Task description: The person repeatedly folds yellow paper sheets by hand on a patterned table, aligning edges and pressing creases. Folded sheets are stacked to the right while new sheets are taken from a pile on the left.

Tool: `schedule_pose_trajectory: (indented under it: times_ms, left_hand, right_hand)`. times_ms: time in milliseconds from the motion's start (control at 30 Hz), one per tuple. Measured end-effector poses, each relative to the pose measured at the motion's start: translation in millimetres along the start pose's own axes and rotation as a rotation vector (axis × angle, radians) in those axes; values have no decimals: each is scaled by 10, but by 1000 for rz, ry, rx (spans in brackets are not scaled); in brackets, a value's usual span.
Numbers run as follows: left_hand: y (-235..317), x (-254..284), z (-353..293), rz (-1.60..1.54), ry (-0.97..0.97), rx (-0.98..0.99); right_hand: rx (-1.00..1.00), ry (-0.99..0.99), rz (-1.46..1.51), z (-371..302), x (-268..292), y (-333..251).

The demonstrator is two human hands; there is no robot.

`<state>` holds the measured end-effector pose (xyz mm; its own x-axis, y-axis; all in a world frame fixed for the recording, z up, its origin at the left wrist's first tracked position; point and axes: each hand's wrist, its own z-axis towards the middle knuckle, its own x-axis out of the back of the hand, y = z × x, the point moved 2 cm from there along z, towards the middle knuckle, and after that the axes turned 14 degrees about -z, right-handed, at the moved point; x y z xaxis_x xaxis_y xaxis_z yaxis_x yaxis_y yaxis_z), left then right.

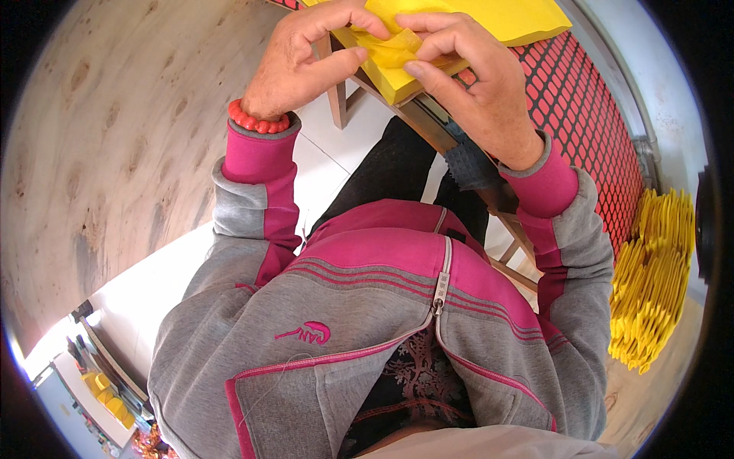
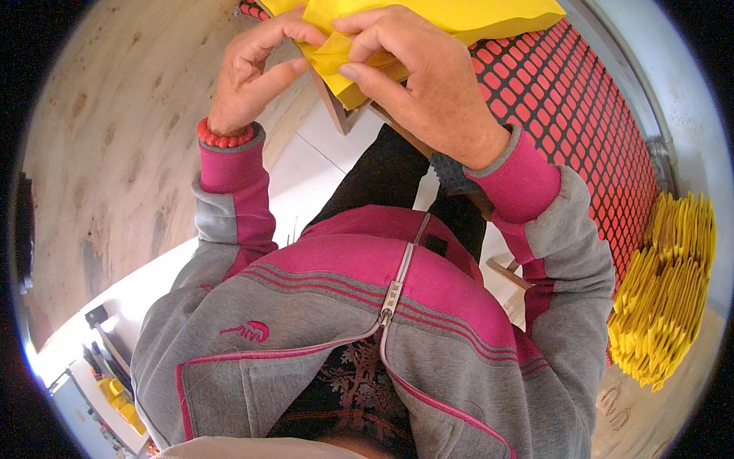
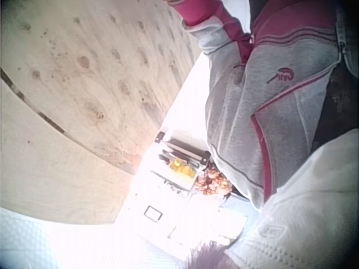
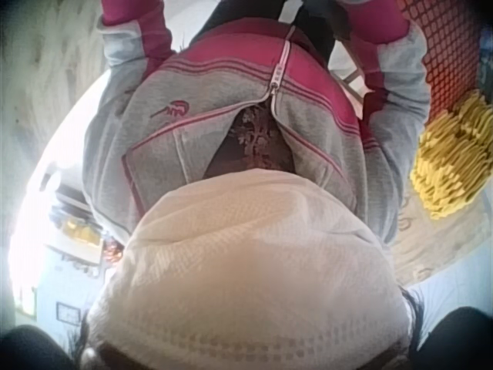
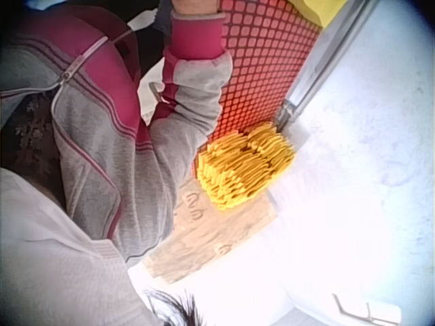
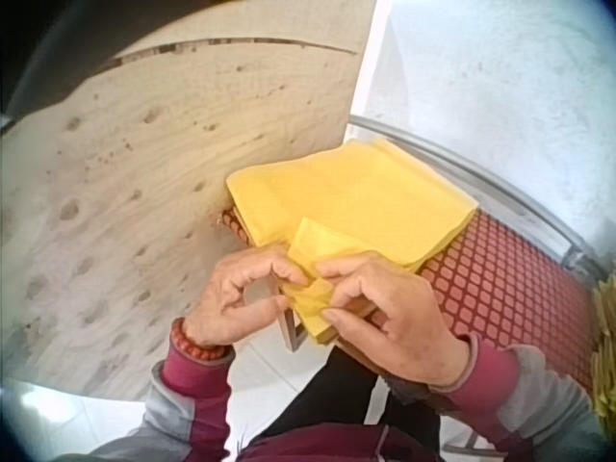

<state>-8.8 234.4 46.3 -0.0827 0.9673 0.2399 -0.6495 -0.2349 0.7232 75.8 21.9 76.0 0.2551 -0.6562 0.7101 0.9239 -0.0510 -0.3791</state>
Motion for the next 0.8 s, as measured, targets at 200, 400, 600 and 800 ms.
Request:
schedule_pose_trajectory:
  times_ms: [200, 400, 600, 800]
  left_hand:
    - [32, -20, 5, 15, 9, 53]
    - [27, -78, 16, 42, 55, 59]
    - [21, -107, 15, -24, 101, 94]
    - [20, -107, 20, 41, 110, 66]
  right_hand:
    - [56, 13, -155, 3, -5, -4]
    - [65, 100, -126, -1, 6, -18]
    - [55, 149, -136, -13, 12, -21]
    - [109, 148, -197, -28, 37, -17]
